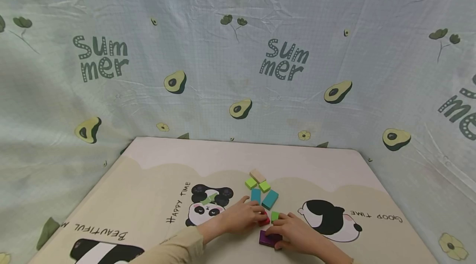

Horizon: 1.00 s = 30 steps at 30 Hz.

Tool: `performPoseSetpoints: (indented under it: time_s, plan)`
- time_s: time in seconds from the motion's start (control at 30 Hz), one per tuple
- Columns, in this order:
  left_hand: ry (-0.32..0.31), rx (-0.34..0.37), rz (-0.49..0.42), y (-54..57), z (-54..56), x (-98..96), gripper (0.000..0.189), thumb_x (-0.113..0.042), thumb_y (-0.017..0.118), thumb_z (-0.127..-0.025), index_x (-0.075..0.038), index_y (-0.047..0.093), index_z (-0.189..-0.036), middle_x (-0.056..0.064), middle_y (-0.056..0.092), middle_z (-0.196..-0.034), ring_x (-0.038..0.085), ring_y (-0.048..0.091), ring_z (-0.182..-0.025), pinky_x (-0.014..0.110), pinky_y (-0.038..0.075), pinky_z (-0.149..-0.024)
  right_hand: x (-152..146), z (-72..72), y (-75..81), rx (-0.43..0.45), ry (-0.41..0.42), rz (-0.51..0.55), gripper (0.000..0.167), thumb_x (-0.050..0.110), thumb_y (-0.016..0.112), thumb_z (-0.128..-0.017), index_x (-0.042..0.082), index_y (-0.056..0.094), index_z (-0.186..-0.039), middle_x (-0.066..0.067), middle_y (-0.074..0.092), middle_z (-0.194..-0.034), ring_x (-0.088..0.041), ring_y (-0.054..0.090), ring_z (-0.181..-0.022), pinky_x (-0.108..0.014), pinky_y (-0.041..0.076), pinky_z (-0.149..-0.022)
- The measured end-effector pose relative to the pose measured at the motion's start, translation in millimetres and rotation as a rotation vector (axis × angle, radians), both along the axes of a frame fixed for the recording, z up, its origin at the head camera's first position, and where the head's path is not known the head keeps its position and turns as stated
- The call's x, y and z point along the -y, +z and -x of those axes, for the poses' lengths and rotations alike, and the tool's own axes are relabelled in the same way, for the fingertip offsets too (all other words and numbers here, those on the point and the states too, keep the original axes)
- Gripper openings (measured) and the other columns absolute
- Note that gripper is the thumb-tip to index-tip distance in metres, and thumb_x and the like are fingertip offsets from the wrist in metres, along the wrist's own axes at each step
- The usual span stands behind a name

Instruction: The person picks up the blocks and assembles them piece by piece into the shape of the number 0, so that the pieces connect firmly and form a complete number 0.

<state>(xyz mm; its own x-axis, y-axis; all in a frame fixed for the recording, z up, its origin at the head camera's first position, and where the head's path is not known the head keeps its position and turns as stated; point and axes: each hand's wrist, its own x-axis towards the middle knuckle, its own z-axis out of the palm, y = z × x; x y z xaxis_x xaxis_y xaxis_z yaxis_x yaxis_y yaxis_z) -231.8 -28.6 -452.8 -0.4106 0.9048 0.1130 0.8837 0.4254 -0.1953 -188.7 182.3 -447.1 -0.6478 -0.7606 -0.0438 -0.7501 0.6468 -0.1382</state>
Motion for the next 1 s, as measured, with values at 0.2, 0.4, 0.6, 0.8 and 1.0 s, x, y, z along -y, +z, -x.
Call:
performPoseSetpoints:
  time_s: [0.2,0.4,0.6,0.8,1.0]
  plan:
    - [0.002,0.011,-0.004,-0.1,1.7,-1.7,0.033,-0.023,0.058,-0.085,-0.028,0.057,-0.118,-0.011,0.058,-0.114,0.007,0.051,-0.106,0.041,0.041,-0.092,-3.7,1.9,-0.5,-0.049,0.036,0.008,0.031,0.039,0.064,-0.077,0.032,0.061,-0.106,0.016,0.061,-0.095,-0.005,0.047,-0.088,-0.025,0.038,-0.07]
    - [-0.008,-0.017,0.004,1.6,5.6,-3.0,0.029,-0.024,0.054,-0.088,-0.029,0.058,-0.116,-0.011,0.058,-0.113,0.008,0.051,-0.106,0.043,0.041,-0.092,-8.9,1.9,-0.2,-0.124,0.095,0.019,0.033,0.033,0.066,-0.077,0.033,0.06,-0.109,0.014,0.059,-0.092,-0.005,0.047,-0.086,-0.022,0.035,-0.067]
    - [-0.047,-0.018,-0.022,3.3,9.6,-4.4,0.027,-0.026,0.054,-0.088,-0.027,0.059,-0.114,-0.01,0.059,-0.113,0.01,0.05,-0.108,0.044,0.039,-0.093,-10.0,0.0,-1.7,-0.183,0.129,0.01,0.034,0.032,0.065,-0.078,0.032,0.059,-0.112,0.012,0.059,-0.094,-0.009,0.049,-0.09,-0.025,0.039,-0.068]
    - [-0.061,0.012,-0.018,3.5,10.7,-5.6,0.029,-0.024,0.057,-0.087,-0.025,0.059,-0.116,-0.012,0.059,-0.115,0.01,0.049,-0.109,0.046,0.04,-0.092,-9.3,-3.3,-4.0,-0.226,0.152,0.044,0.028,0.032,0.066,-0.076,0.031,0.062,-0.104,0.014,0.06,-0.093,-0.006,0.047,-0.088,-0.02,0.035,-0.068]
    - [-0.055,0.042,-0.007,3.8,10.2,-6.6,0.03,-0.022,0.056,-0.087,-0.024,0.058,-0.117,-0.012,0.059,-0.116,0.01,0.049,-0.11,0.046,0.039,-0.093,-10.3,-3.6,-4.3,-0.238,0.137,0.053,0.026,0.034,0.067,-0.076,0.031,0.064,-0.101,0.016,0.06,-0.088,-0.004,0.045,-0.082,-0.019,0.033,-0.067]
